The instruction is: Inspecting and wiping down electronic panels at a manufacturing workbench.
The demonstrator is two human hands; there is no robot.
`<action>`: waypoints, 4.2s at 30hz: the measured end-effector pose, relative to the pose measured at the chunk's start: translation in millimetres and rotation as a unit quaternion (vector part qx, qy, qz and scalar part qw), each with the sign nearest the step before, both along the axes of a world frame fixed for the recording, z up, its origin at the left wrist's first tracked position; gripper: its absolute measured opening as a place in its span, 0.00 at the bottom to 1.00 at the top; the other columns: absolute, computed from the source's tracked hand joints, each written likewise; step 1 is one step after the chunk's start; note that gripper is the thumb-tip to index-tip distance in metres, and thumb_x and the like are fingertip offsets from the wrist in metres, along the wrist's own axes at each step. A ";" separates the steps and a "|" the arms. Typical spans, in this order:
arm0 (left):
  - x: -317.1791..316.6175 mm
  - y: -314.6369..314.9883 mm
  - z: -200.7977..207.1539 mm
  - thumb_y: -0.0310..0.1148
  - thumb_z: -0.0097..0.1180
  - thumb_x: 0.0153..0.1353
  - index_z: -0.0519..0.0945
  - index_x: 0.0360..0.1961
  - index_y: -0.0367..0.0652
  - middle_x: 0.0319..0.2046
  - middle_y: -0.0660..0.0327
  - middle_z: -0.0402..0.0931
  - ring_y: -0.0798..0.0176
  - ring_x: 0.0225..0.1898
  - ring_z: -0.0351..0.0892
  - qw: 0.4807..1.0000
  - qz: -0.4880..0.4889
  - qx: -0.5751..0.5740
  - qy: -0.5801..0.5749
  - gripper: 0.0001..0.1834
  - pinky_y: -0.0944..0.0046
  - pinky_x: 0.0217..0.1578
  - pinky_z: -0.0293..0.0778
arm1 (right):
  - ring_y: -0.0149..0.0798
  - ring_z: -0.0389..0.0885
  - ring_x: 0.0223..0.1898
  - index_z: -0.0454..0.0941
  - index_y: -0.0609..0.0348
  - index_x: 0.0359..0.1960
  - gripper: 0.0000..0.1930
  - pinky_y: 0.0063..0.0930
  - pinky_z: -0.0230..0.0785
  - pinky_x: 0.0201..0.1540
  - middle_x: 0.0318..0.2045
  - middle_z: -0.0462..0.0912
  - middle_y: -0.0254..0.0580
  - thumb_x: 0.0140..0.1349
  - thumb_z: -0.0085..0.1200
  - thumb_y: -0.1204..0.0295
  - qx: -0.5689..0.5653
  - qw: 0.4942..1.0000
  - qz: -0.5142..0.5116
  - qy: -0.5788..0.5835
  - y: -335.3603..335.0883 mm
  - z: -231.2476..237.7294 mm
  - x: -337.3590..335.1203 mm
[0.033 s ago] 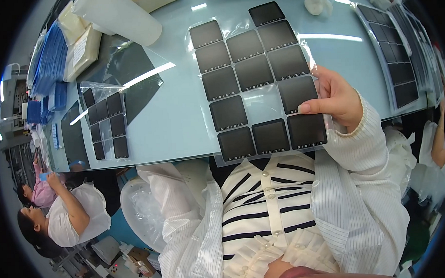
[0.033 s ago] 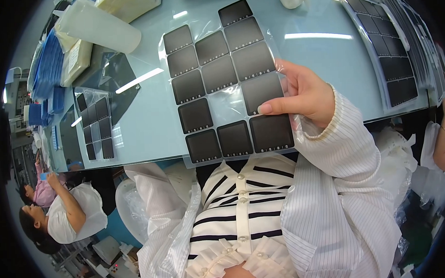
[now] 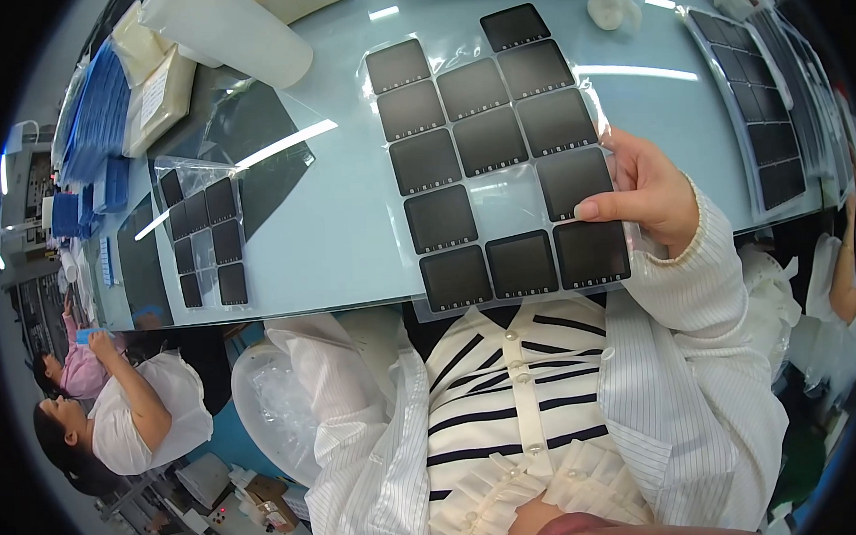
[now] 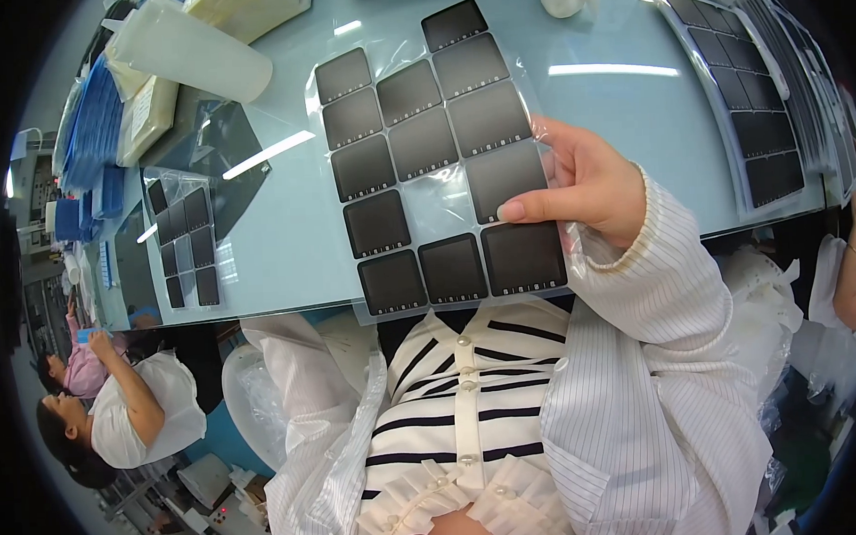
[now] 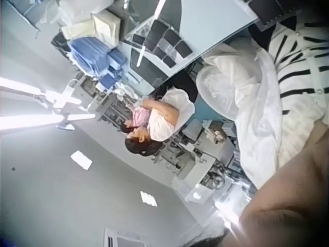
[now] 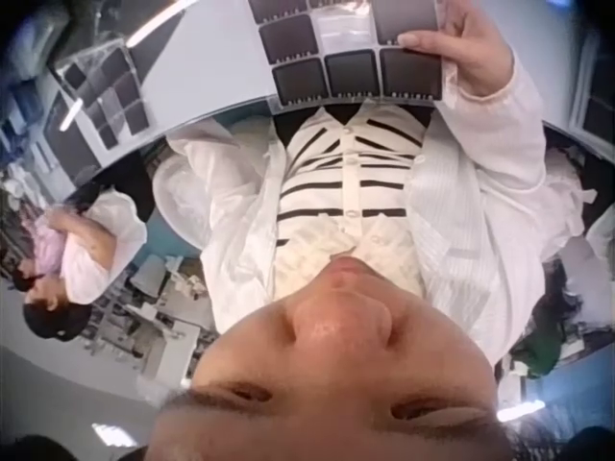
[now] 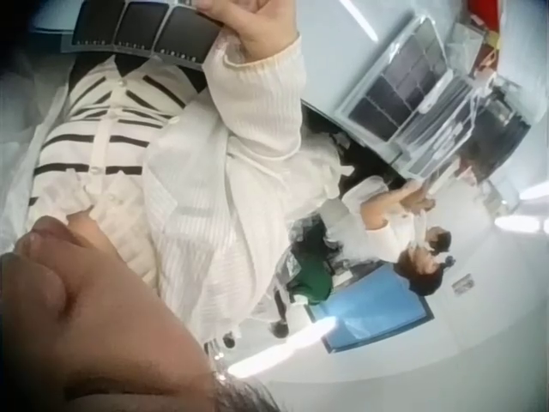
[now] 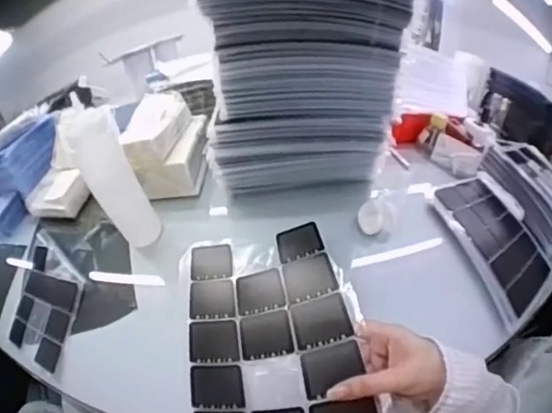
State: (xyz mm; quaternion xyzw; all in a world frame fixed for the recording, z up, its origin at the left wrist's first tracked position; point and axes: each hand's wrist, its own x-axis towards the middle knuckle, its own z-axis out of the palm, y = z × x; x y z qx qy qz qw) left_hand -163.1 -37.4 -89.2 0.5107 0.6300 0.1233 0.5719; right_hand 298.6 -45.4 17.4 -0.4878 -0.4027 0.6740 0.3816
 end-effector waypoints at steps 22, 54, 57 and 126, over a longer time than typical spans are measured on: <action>123.8 -15.8 79.1 0.39 0.49 0.63 0.65 0.56 0.33 0.40 0.50 0.76 0.62 0.36 0.78 0.915 -0.140 -0.108 -0.362 0.26 0.67 0.37 0.73 | 0.25 0.73 0.13 0.58 0.68 0.60 0.26 0.13 0.66 0.15 0.25 0.76 0.36 0.62 0.50 0.72 -0.011 0.997 -0.072 0.013 -9.2 -8.7 9.0; 129.2 -16.5 99.2 0.21 0.44 0.58 0.46 0.66 0.36 0.18 0.67 0.69 0.77 0.15 0.63 0.947 -0.009 0.026 -0.319 0.35 0.79 0.18 0.60 | 0.33 0.76 0.11 0.36 0.70 0.65 0.39 0.18 0.65 0.12 0.14 0.76 0.41 0.58 0.49 0.80 0.058 0.996 0.008 0.071 -8.9 1.9 11.9; 128.9 -15.0 100.6 0.20 0.44 0.58 0.45 0.66 0.37 0.18 0.67 0.69 0.77 0.15 0.63 0.948 -0.025 0.023 -0.316 0.36 0.78 0.18 0.60 | 0.33 0.76 0.12 0.36 0.69 0.65 0.39 0.18 0.65 0.12 0.16 0.76 0.41 0.58 0.49 0.81 0.058 0.994 0.011 0.090 -9.6 -1.2 12.8; -76.1 89.7 182.2 0.24 0.57 0.55 0.69 0.51 0.35 0.41 0.60 0.76 0.69 0.40 0.76 0.960 0.081 0.259 -0.072 0.21 0.71 0.42 0.71 | 0.24 0.71 0.14 0.55 0.62 0.63 0.29 0.13 0.61 0.15 0.22 0.74 0.35 0.59 0.49 0.79 0.065 0.982 -0.102 -0.142 -28.4 13.3 7.6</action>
